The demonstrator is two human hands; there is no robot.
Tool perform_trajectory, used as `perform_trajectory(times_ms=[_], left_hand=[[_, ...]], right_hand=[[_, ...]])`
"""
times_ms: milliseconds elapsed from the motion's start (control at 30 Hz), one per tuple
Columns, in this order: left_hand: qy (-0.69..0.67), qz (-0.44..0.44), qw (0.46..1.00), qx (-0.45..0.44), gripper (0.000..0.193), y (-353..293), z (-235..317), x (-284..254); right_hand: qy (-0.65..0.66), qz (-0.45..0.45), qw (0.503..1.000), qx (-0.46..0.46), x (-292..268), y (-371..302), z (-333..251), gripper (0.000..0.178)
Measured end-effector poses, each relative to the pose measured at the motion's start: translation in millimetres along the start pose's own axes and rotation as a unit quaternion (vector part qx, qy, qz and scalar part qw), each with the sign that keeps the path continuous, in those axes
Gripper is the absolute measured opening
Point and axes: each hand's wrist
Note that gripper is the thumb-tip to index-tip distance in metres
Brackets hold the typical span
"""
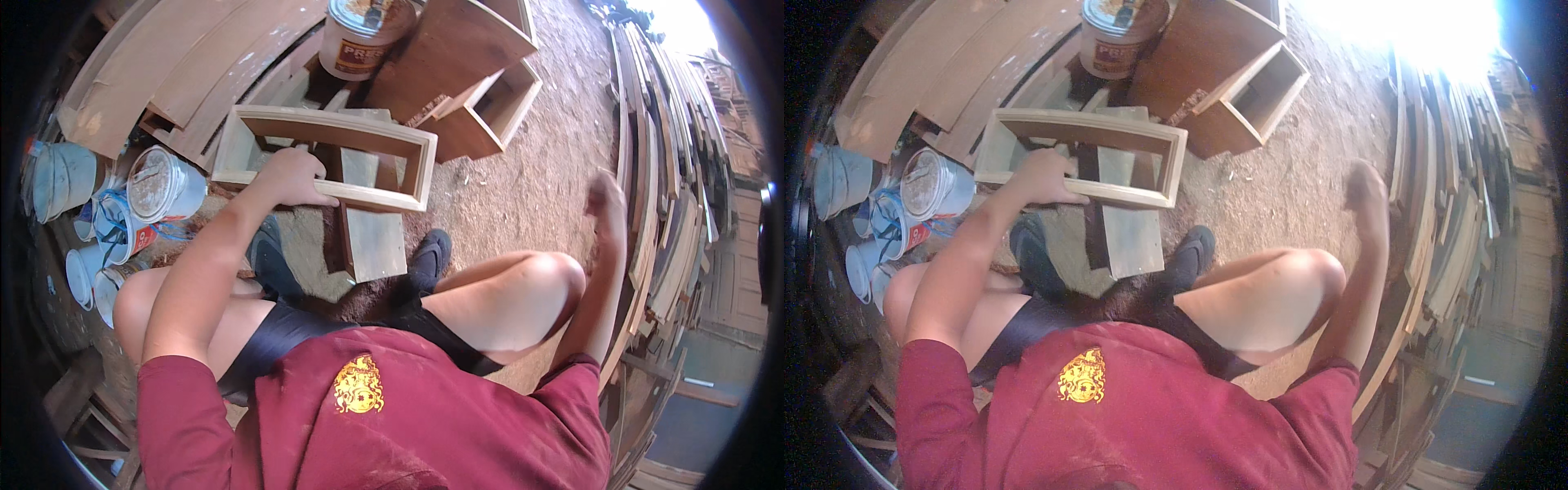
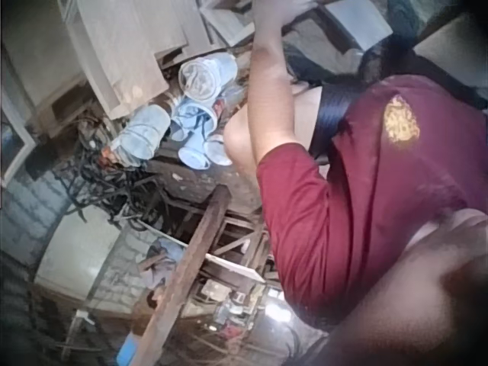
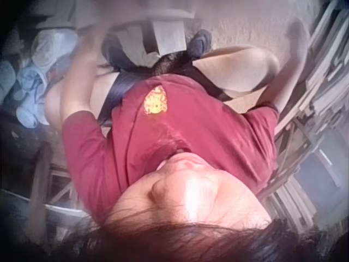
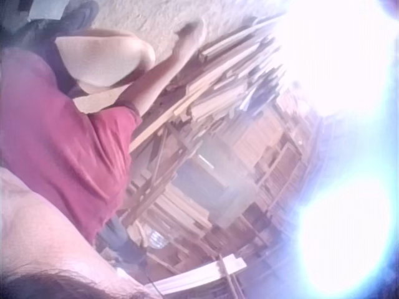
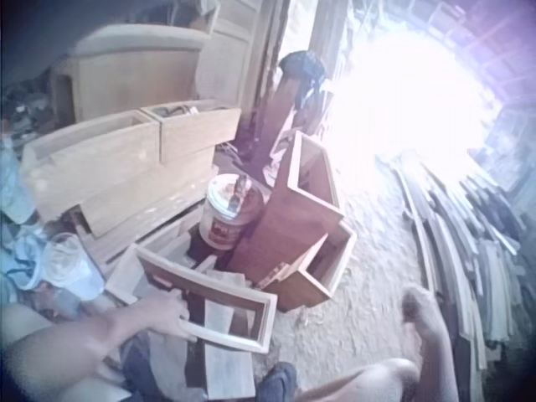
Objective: The person assembles a small wooden box by hand, fitting together pre-cut wooden slats to form a rectangular frame. They repeatedly adjust and align the pieces to ensure a snug fit.
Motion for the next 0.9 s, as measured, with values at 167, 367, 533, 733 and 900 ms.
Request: perform_trajectory(times_ms=[167, 367, 533, 733, 900], left_hand=[[-0.012, 0.010, 1.000, -0.020, 0.060, -7.1, 1.5, 0.8], [-0.006, 0.022, 1.000, -0.022, 0.058, -13.7, 0.5, 6.1], [0.010, -0.018, 0.999, -0.027, 0.058, 0.2, 9.6, 3.3], [0.069, -0.104, 0.992, -0.028, 0.060, -2.6, 22.9, -7.6], [0.045, 0.149, 0.956, 0.250, 0.057, 2.1, 88.6, -22.8]], right_hand=[[0.521, -0.064, 0.851, -0.006, -67.6, -104.1, 117.5, 0.048], [0.491, 0.173, 0.807, 0.280, 25.3, -206.8, 170.1, 0.044], [0.232, -0.084, 0.842, 0.481, 12.3, -273.8, 279.5, 0.053], [0.489, 0.057, 0.796, 0.351, 29.7, -271.0, 181.3, 0.050], [0.576, 0.147, 0.793, 0.128, -37.0, -259.0, 156.1, 0.042]])
Point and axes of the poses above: each hand's wrist, its own y-axis towards the middle knuckle, its own x-axis out of the palm, z = x × y, and after that the axes turned 3 degrees about x, right-handed
